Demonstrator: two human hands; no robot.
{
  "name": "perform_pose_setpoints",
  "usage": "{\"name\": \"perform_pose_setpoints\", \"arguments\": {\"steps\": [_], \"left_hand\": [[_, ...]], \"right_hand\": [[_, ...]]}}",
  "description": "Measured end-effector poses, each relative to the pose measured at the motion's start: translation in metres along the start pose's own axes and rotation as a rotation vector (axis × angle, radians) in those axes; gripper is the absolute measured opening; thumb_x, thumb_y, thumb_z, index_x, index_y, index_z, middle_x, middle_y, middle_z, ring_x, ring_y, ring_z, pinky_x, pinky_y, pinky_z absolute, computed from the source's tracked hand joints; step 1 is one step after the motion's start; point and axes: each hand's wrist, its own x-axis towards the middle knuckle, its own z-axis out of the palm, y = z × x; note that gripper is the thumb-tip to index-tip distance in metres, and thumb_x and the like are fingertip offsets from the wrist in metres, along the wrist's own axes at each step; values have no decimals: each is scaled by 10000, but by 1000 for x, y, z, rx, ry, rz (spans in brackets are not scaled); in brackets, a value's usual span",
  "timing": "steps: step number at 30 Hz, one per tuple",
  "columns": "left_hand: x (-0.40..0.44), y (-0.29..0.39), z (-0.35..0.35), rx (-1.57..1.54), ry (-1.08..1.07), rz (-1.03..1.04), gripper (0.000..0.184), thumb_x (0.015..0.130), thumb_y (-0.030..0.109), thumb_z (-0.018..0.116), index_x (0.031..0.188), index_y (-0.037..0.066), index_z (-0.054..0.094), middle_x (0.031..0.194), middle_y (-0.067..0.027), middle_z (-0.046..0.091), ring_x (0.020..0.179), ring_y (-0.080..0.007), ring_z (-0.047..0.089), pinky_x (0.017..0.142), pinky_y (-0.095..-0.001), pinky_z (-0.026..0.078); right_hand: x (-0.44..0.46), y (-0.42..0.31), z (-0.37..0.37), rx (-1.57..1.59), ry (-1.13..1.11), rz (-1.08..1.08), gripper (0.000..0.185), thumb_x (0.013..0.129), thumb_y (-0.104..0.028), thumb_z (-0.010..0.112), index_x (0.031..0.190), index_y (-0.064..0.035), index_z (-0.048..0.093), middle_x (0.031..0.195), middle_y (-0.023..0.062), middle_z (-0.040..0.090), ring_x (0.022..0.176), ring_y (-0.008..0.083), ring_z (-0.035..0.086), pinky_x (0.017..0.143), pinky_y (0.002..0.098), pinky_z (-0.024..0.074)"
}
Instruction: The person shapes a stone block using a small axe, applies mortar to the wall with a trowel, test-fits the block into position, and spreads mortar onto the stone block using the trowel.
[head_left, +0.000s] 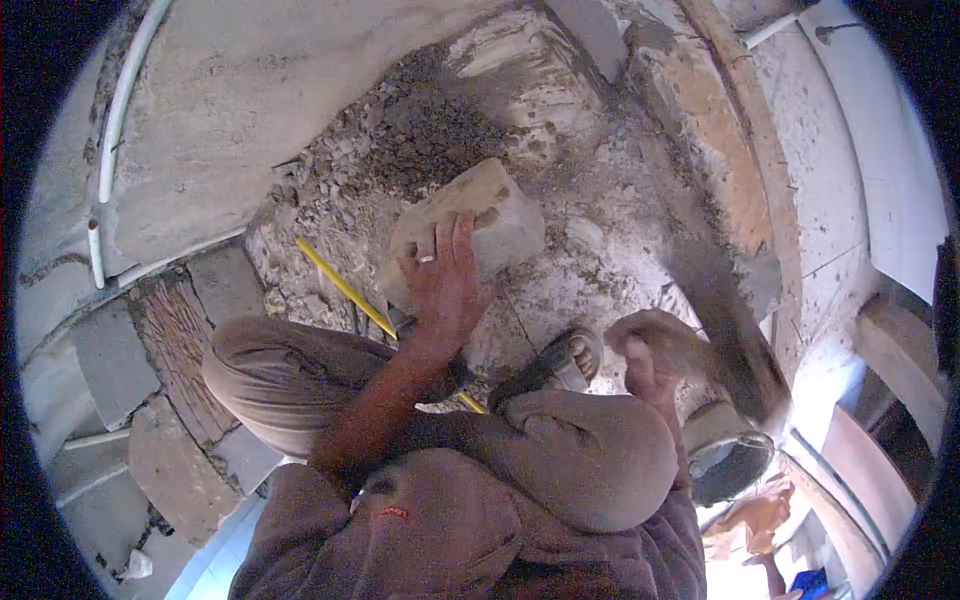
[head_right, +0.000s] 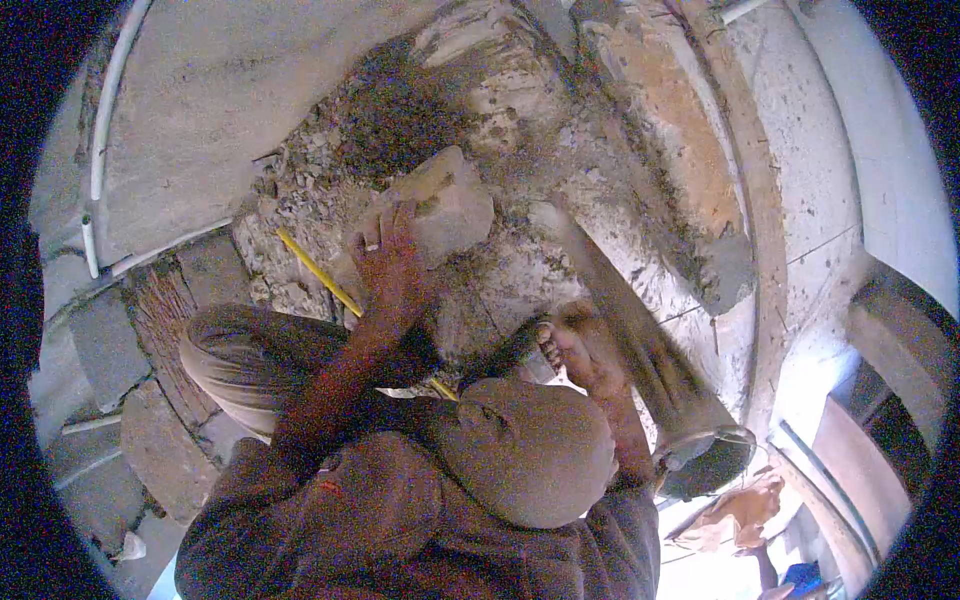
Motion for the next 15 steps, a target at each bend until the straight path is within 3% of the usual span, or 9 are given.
{"name": "perform_pose_setpoints", "arguments": {"steps": [4, 6, 7, 9, 10, 11, 13, 14, 15], "left_hand": [[1, -5, 0, 71, -19, 50, 902, 621, 354, 767, 1348, 41, 335, 1338, -132, 415, 1186, -307, 400, 956, -512, 277], [-6, -9, 13, 114, 13, 58, 896, 633, 369, 756, 1351, 40, 333, 1341, -134, 413, 1186, -303, 401, 957, -511, 275], [-4, -11, 20, 157, 34, 62, 892, 644, 383, 745, 1354, 39, 330, 1345, -136, 411, 1187, -298, 402, 958, -510, 274], [7, -10, 20, 161, 51, 54, 895, 646, 389, 739, 1358, 39, 326, 1344, -136, 409, 1189, -296, 402, 959, -511, 271], [-5, -9, 19, 163, 11, 41, 898, 647, 395, 733, 1362, 39, 322, 1344, -137, 406, 1190, -293, 402, 960, -512, 269], [-15, -6, 16, 160, -33, 30, 898, 647, 395, 733, 1362, 39, 322, 1344, -137, 406, 1190, -293, 402, 960, -512, 269], [-4, -3, 7, 19, 7, 16, 854, 658, 324, 712, 1361, 38, 320, 1328, -142, 416, 1190, -295, 402, 963, -518, 262], [-4, -2, 4, 14, 11, 14, 854, 658, 324, 712, 1361, 38, 320, 1328, -142, 416, 1190, -295, 402, 963, -518, 262], [2, 1, -2, -18, -42, -31, 852, 656, 308, 710, 1360, 38, 316, 1325, -143, 415, 1192, -299, 400, 966, -521, 260]], "right_hand": [[7, 83, 8, 176, 88, -248, 248, 858, -251, 617, 941, -19, 589, 706, 104, 612, 657, 170, 594, 598, 299, 488], [16, 101, 22, -467, -160, 420, 265, 854, -245, 631, 1018, -42, 585, 720, 111, 628, 684, 170, 625, 612, 317, 500], [13, 95, 17, -470, -144, 408, 265, 854, -245, 631, 1018, -42, 585, 720, 111, 628, 684, 170, 625, 612, 317, 500], [5, 73, 9, -384, -157, 320, 493, 830, -398, 602, 1196, -84, 504, 913, 234, 616, 905, 440, 576, 813, 473, 476], [-6, 75, 8, -562, -69, 72, 254, 865, -257, 604, 983, -33, 605, 764, 113, 632, 720, 171, 629, 641, 359, 495], [4, 39, 7, -733, -273, -7, 289, 867, -304, 585, 976, -36, 607, 821, 131, 627, 769, 156, 620, 675, 363, 489], [-1, 10, -10, -666, -331, 171, 288, 875, -320, 568, 957, -48, 612, 859, 154, 617, 804, 148, 612, 695, 376, 484], [-9, 70, -1, 199, -100, -165, 307, 889, -338, 553, 939, -40, 606, 841, 134, 625, 782, 152, 614, 658, 377, 485], [7, 79, 4, 182, -103, -200, 307, 889, -338, 553, 939, -40, 606, 841, 134, 625, 782, 152, 614, 658, 377, 485]]}}
